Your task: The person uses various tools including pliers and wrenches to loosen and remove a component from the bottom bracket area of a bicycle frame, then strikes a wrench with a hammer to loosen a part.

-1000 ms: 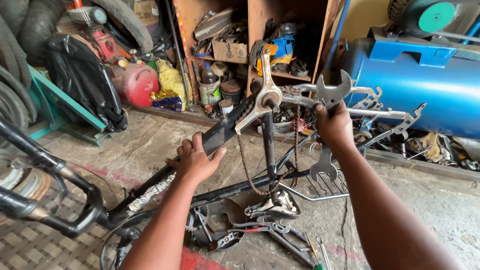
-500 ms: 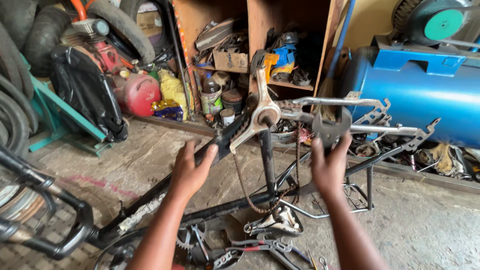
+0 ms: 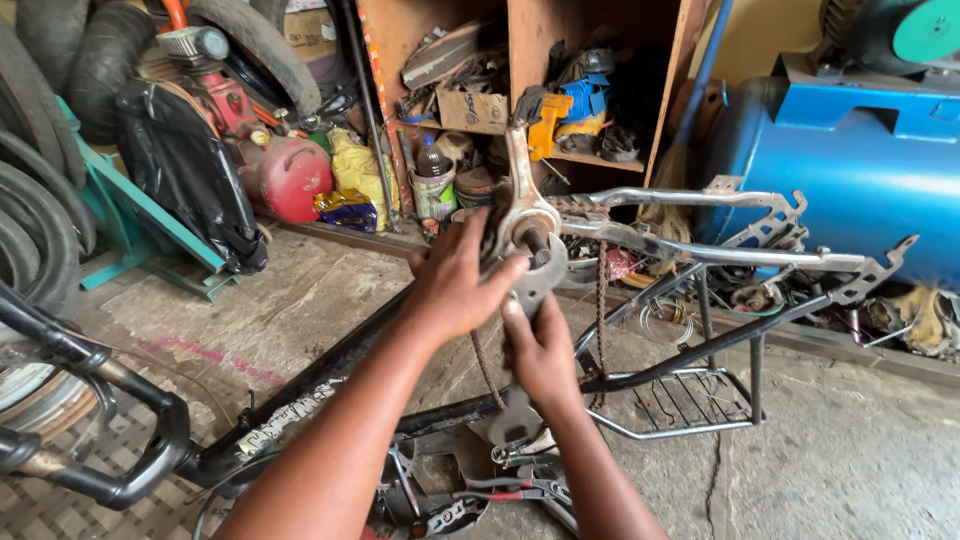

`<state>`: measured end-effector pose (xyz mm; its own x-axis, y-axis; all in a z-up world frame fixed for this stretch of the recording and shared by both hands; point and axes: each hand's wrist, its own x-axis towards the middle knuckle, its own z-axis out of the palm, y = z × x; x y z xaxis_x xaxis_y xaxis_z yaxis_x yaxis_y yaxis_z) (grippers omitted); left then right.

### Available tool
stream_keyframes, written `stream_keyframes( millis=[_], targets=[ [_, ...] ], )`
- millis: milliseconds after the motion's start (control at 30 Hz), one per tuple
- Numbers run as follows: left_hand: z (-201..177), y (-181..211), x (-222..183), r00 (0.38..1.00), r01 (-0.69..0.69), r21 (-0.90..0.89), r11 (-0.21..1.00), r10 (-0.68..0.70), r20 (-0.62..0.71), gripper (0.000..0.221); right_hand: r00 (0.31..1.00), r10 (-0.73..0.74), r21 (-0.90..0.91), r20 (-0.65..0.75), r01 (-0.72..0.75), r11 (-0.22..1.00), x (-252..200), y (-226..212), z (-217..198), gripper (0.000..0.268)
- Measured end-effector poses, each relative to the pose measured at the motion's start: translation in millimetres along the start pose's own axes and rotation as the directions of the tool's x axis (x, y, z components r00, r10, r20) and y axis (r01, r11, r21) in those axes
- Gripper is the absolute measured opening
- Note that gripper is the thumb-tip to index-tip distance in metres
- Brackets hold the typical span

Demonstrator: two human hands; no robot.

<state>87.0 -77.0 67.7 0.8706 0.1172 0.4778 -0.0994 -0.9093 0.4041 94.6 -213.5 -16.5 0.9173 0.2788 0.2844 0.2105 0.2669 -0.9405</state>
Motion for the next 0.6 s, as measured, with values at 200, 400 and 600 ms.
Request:
stream_keyframes(
  millis=[200,400,600],
  targets=[
    [2,3,-6,0.994,-0.03,-0.104,0.994,0.019,-0.104,0.07,0.999,-0.036,0.239,0.019,0.031,0.971,8,17,21,0.018],
    [-1,16,-14,0.985,0.04,-0.106,0.994,-0.056,-0.162,0.067,0.995,0.04,0.26,0.091,-0.063,0.964,11,42,-13,0.042],
    [-3,15,-13,0.973,0.008,-0.07,0.998,-0.024,-0.229,0.068,0.996,0.01,0.156,0.092,-0.025,0.987,15,86,-22,0.045]
  ],
)
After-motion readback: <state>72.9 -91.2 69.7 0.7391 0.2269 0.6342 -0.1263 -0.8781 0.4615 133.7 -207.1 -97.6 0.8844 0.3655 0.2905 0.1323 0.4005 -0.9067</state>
